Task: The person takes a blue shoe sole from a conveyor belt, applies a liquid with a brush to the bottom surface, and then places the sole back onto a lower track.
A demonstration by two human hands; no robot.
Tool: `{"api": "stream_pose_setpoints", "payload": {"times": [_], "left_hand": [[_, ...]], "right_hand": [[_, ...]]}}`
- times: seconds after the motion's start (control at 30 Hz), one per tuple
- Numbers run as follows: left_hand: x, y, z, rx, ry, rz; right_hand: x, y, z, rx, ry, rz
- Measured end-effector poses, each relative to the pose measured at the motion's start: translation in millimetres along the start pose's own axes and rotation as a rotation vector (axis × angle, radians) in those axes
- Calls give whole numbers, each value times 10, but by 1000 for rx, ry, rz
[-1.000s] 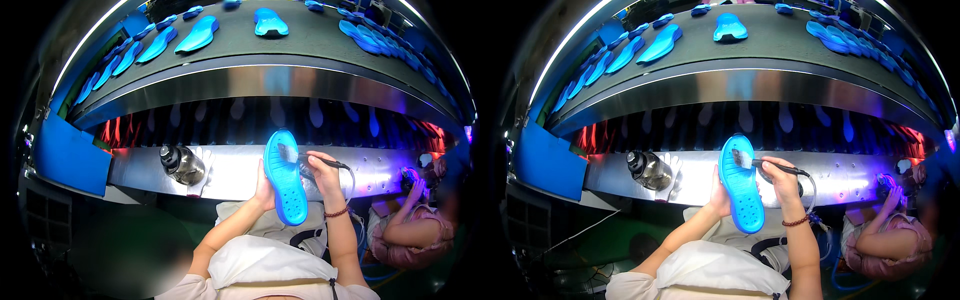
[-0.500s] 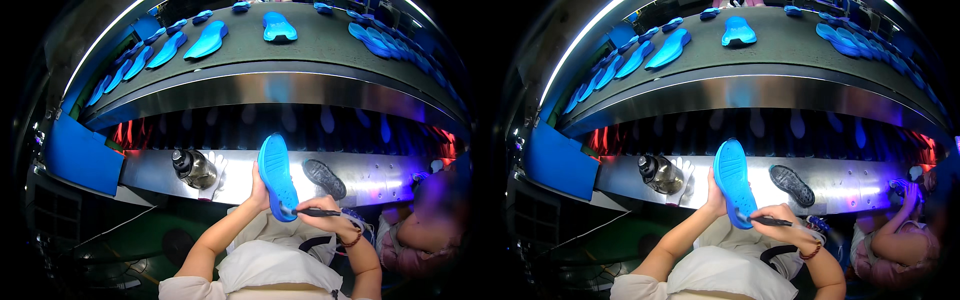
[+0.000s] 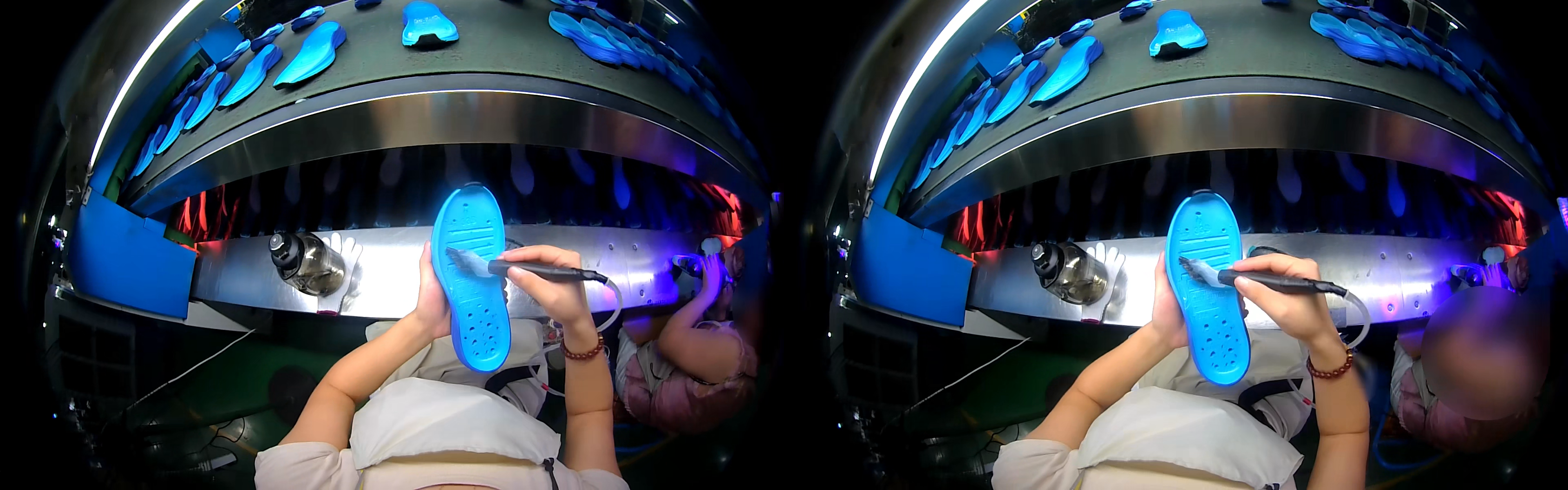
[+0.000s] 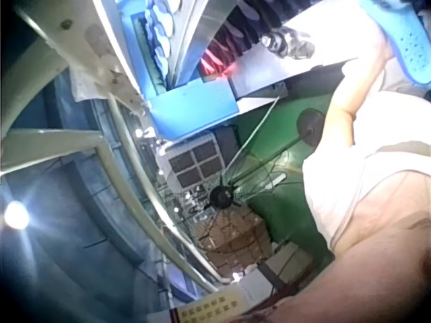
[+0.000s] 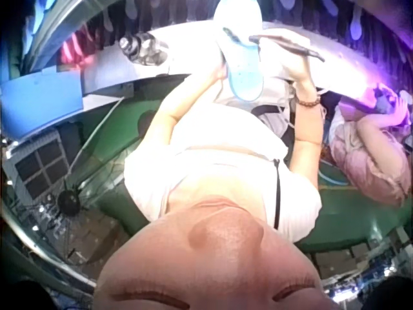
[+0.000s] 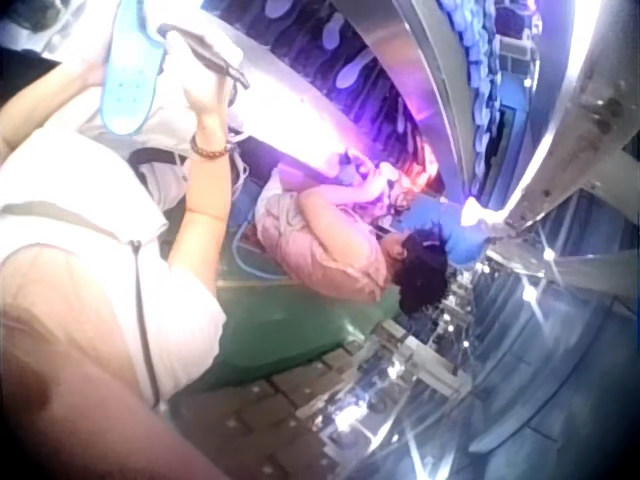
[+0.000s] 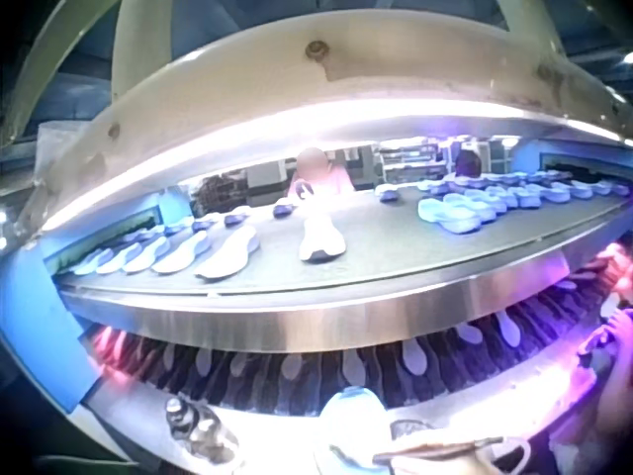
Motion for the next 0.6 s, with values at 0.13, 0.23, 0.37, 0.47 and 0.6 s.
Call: {"api": "stream_pose_setpoints", "payload": {"times": [0.13, 0.23, 0.37, 0.47, 0.6], "left_hand": [[36, 46, 145, -66, 99, -85], [55, 95, 237, -36, 200, 51], [94, 178, 414, -59, 339, -2], [161, 172, 552, -15, 436, -21], [204, 237, 638, -3, 463, 6]], "right_hand": [[109, 204, -214, 176, -335, -360], [106, 57, -142, 58, -221, -204], [167, 241, -351, 335, -470, -368], [229, 173, -325, 127, -403, -439], [215, 117, -202, 204, -378, -264]]}}
Point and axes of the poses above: each hand's wrist, its own x-axis away from the middle knuckle, its own y-axis out of the palm, z = x × y, the point moved 6 cm from there along -x, towards the middle knuckle, and after that the axes turned 13 degrees about -y, right-handed, at the moved point
